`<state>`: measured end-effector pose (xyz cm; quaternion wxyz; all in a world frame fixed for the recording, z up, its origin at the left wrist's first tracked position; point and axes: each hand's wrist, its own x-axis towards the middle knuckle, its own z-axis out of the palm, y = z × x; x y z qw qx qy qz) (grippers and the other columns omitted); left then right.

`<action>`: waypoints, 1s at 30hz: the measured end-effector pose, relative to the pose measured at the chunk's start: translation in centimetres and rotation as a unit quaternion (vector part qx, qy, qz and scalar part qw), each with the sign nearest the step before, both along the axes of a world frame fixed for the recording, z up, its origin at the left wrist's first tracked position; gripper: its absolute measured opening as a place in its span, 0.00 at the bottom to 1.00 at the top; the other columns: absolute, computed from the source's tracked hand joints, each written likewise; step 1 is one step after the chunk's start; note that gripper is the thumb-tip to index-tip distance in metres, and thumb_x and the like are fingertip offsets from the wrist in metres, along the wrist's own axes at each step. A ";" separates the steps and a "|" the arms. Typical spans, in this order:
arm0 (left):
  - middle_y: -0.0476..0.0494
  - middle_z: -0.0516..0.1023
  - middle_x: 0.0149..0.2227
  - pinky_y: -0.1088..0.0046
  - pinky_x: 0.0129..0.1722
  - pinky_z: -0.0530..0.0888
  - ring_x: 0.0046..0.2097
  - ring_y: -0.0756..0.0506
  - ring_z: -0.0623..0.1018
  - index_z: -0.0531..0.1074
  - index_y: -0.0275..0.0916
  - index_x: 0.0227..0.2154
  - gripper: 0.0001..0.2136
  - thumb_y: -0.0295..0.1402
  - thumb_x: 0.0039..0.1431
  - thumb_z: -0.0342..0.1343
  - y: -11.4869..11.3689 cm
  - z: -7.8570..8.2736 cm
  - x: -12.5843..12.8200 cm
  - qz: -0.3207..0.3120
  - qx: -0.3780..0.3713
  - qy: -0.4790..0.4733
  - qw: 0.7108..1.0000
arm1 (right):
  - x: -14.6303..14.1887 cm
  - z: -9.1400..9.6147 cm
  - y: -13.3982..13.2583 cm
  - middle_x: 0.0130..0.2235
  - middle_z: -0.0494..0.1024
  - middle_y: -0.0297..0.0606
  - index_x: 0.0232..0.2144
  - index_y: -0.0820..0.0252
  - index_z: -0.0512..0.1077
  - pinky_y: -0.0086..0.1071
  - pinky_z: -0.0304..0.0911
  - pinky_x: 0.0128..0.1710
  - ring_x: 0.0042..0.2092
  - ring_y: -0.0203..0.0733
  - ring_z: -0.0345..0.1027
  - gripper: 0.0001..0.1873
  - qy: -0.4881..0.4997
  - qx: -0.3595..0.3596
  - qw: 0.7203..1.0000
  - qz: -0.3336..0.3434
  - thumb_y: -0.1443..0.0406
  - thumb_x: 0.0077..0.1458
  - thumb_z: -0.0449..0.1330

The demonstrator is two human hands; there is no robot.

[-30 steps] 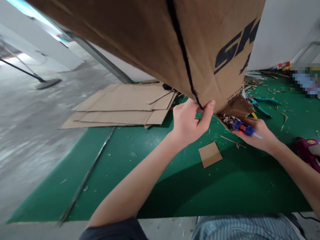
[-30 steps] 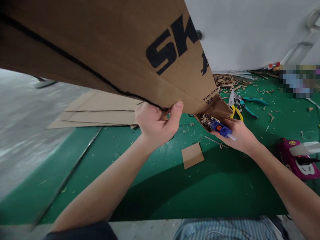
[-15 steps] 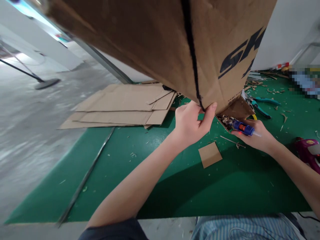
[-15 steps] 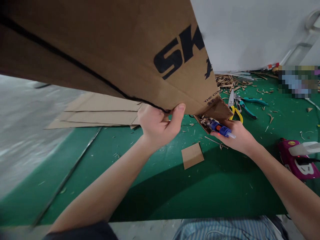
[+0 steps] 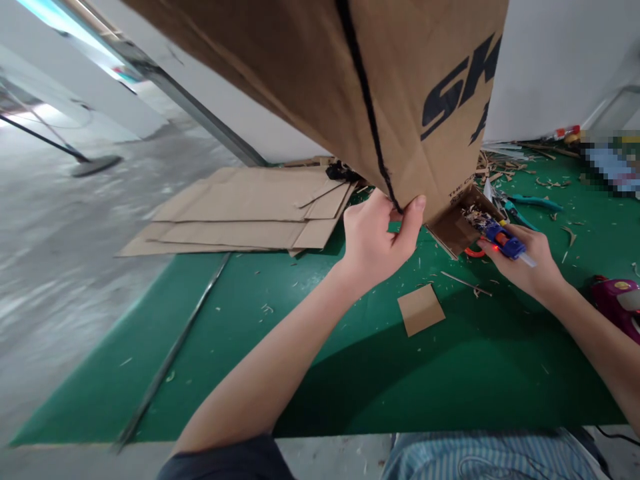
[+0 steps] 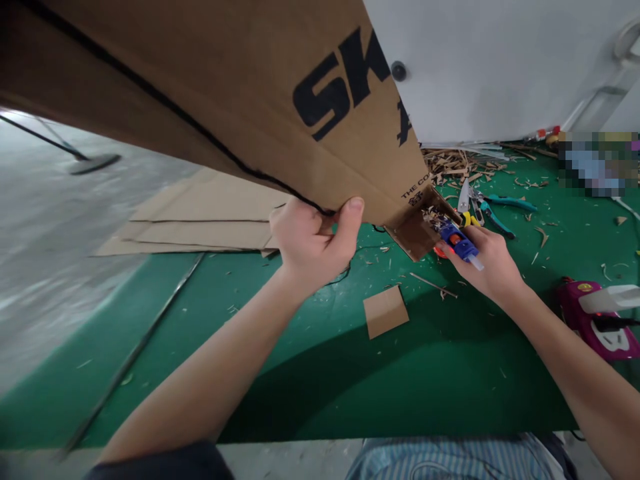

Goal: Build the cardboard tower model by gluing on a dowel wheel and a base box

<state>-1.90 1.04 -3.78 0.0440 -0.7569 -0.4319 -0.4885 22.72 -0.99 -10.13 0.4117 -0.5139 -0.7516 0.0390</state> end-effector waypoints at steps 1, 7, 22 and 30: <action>0.50 0.69 0.19 0.73 0.23 0.66 0.23 0.48 0.72 0.69 0.42 0.25 0.13 0.42 0.63 0.53 0.0 0.0 0.0 0.000 -0.002 0.001 1.000 | 0.0 -0.1 0.0 0.22 0.66 0.34 0.21 0.54 0.59 0.34 0.55 0.25 0.24 0.39 0.62 0.21 -0.003 0.001 1.000 -0.001 0.54 0.58 0.62; 0.50 0.70 0.20 0.74 0.23 0.68 0.23 0.49 0.72 0.69 0.41 0.26 0.14 0.44 0.62 0.54 1.2 -0.3 -0.6 -0.001 0.008 -0.016 1.000 | -0.2 0.1 -0.1 0.22 0.69 0.34 0.21 0.55 0.63 0.33 0.56 0.23 0.22 0.37 0.62 0.20 0.025 -0.056 0.998 0.016 0.53 0.57 0.64; 0.51 0.69 0.15 0.73 0.19 0.63 0.18 0.51 0.71 0.66 0.41 0.20 0.17 0.43 0.62 0.55 1.9 -0.7 -0.6 -0.015 0.035 -0.039 0.999 | -3.1 0.2 -0.1 0.18 0.71 0.32 0.27 0.57 0.74 0.32 0.61 0.20 0.20 0.38 0.65 0.16 0.161 -0.209 0.961 0.085 0.52 0.59 0.60; 0.52 0.65 0.13 0.72 0.21 0.64 0.18 0.50 0.68 0.65 0.42 0.18 0.19 0.44 0.63 0.54 1.9 -0.8 -0.5 -0.008 0.049 -0.033 0.998 | -3.3 -0.3 0.1 0.19 0.72 0.32 0.28 0.59 0.74 0.29 0.59 0.17 0.17 0.34 0.63 0.15 0.139 -0.199 0.968 0.064 0.55 0.59 0.61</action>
